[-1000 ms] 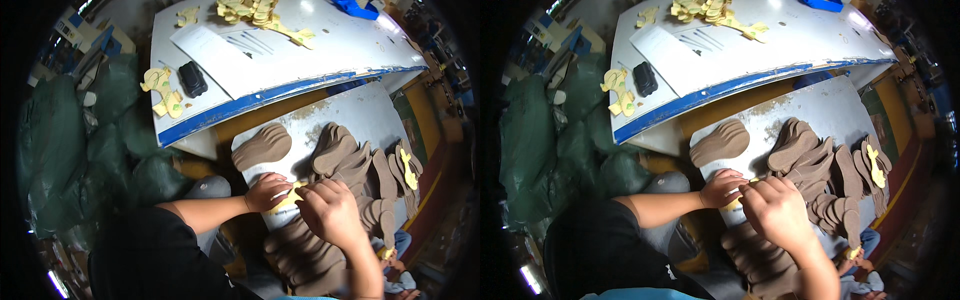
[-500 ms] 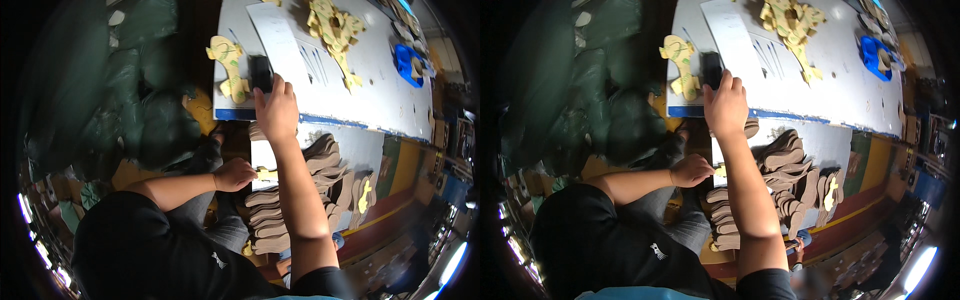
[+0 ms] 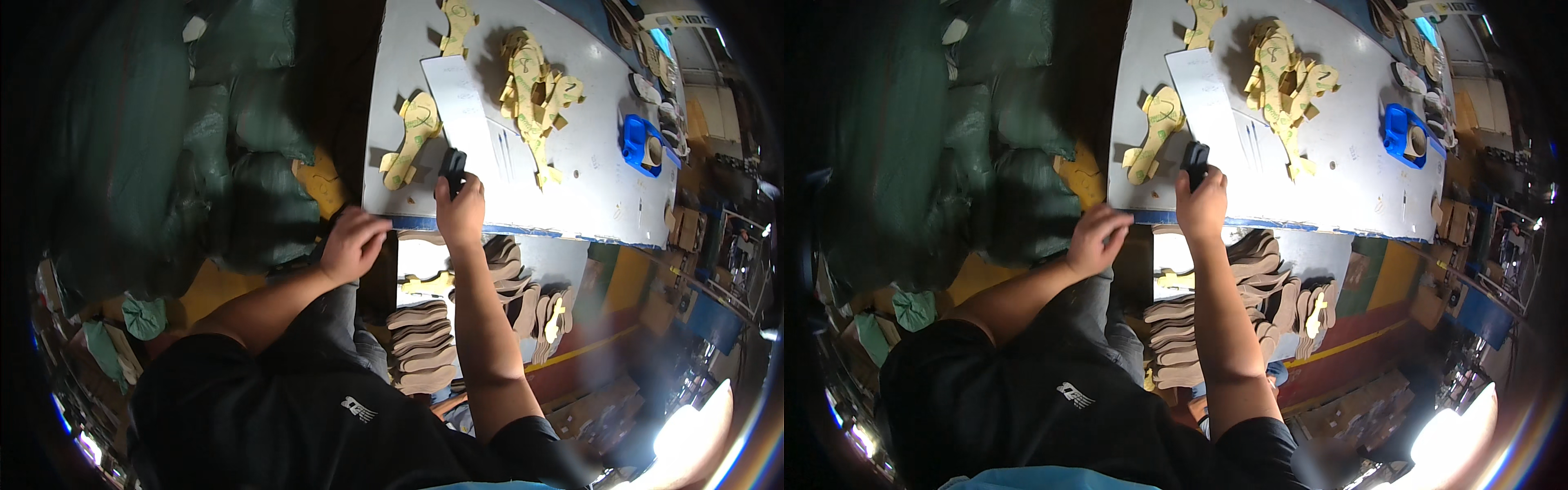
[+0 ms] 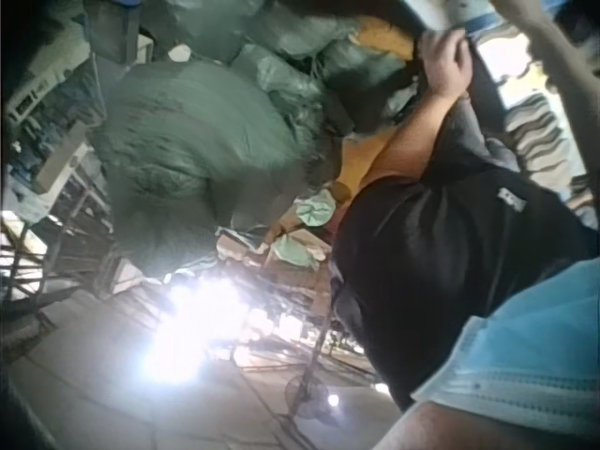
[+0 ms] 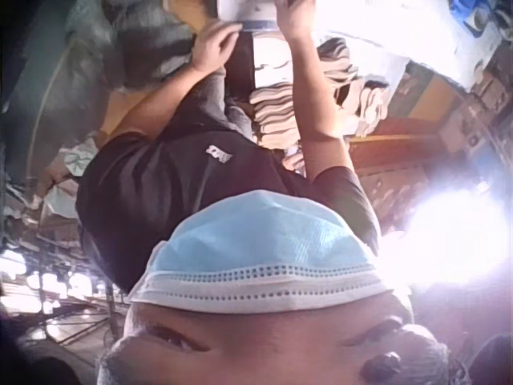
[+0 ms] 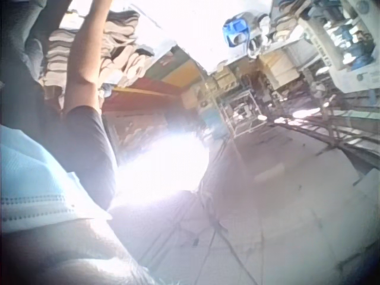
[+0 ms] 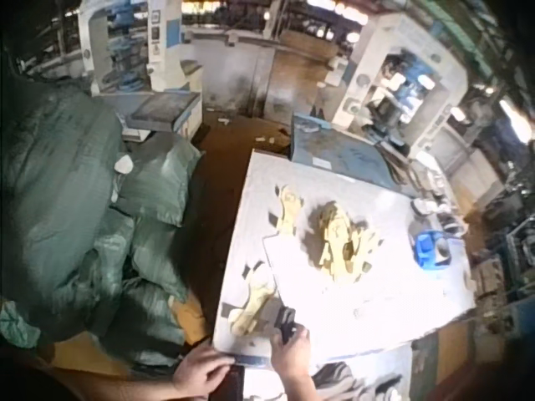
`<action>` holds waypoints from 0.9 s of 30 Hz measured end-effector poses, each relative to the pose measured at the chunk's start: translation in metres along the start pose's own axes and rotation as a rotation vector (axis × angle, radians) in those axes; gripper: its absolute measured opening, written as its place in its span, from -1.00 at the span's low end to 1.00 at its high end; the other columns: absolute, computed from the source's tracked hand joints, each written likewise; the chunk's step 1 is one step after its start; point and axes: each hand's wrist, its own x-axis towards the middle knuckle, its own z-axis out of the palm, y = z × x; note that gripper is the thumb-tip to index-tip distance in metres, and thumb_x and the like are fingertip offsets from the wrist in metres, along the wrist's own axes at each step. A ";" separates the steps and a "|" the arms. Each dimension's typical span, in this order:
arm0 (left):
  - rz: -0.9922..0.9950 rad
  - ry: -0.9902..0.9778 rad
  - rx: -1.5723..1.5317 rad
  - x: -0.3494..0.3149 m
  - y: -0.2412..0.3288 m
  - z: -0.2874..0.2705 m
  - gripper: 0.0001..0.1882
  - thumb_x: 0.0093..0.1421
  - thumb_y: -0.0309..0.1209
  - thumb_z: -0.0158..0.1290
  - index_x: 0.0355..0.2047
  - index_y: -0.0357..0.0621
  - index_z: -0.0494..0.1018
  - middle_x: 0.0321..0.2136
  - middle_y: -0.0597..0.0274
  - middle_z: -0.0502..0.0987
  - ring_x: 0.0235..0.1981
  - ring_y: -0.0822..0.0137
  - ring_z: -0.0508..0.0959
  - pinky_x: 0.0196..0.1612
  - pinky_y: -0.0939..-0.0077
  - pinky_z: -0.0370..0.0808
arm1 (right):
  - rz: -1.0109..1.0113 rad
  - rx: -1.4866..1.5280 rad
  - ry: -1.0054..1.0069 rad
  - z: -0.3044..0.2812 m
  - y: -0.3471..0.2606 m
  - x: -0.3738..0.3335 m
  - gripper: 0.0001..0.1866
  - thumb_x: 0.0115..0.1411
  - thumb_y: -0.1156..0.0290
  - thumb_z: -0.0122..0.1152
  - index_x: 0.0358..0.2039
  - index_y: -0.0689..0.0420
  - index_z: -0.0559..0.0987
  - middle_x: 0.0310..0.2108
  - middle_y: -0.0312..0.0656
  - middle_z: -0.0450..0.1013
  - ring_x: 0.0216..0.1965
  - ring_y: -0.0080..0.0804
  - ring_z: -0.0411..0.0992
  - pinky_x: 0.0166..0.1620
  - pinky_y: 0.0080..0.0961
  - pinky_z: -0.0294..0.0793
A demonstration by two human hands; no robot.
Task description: The person marks the edges of shoe insoles using a pen-like tool, flipping each insole to mark both sides. They handle multiple insoles one at a time, placing marked pieces aside and continuing the process.
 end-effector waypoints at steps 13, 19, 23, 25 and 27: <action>-0.501 -0.333 0.555 0.175 0.003 0.015 -0.20 0.26 -0.10 0.41 0.37 -0.20 0.35 0.26 -0.06 0.54 0.32 -0.10 0.53 0.22 -0.21 0.57 | 0.681 0.728 0.247 -0.008 0.031 -0.148 -0.62 0.40 0.33 0.46 0.09 0.23 0.57 -0.09 -0.20 0.56 -0.21 -0.47 0.57 -0.26 -0.34 0.67; -0.549 -0.312 0.179 0.192 -0.048 0.008 -0.53 0.20 -0.26 0.43 0.09 -0.13 0.63 -0.06 -0.09 0.78 0.03 -0.07 0.79 0.04 0.07 0.71 | 0.941 1.501 -0.009 -0.014 0.043 -0.191 -0.62 0.47 0.36 0.39 0.21 0.20 0.60 0.02 -0.23 0.62 0.02 -0.35 0.58 -0.08 -0.29 0.55; -0.639 -0.263 -0.246 0.185 -0.055 -0.006 -0.69 0.33 -0.40 0.35 0.02 -0.29 0.69 -0.22 0.15 0.78 -0.20 0.30 0.77 -0.16 0.33 0.69 | 1.014 1.569 -0.041 -0.036 0.055 -0.267 -0.59 0.53 0.37 0.28 0.29 0.26 0.55 0.22 -0.08 0.61 0.24 -0.14 0.57 0.35 -0.11 0.49; -0.705 -0.249 -0.406 0.188 -0.050 -0.005 -0.70 0.37 -0.45 0.31 0.06 -0.32 0.68 -0.18 0.16 0.77 -0.21 0.35 0.75 -0.15 0.39 0.68 | 1.076 1.563 -0.009 -0.040 0.093 -0.320 -0.65 0.52 0.32 0.26 0.19 0.26 0.62 0.12 -0.11 0.65 0.17 -0.18 0.59 0.27 -0.15 0.52; -0.687 -0.190 -0.448 0.192 -0.048 0.002 -0.69 0.38 -0.50 0.28 0.09 -0.36 0.67 -0.12 0.12 0.78 -0.19 0.35 0.74 -0.09 0.39 0.68 | 1.184 1.539 0.104 -0.049 0.115 -0.364 -0.79 0.48 0.39 0.35 0.00 0.25 0.70 -0.08 -0.14 0.69 -0.02 -0.25 0.64 0.15 -0.21 0.61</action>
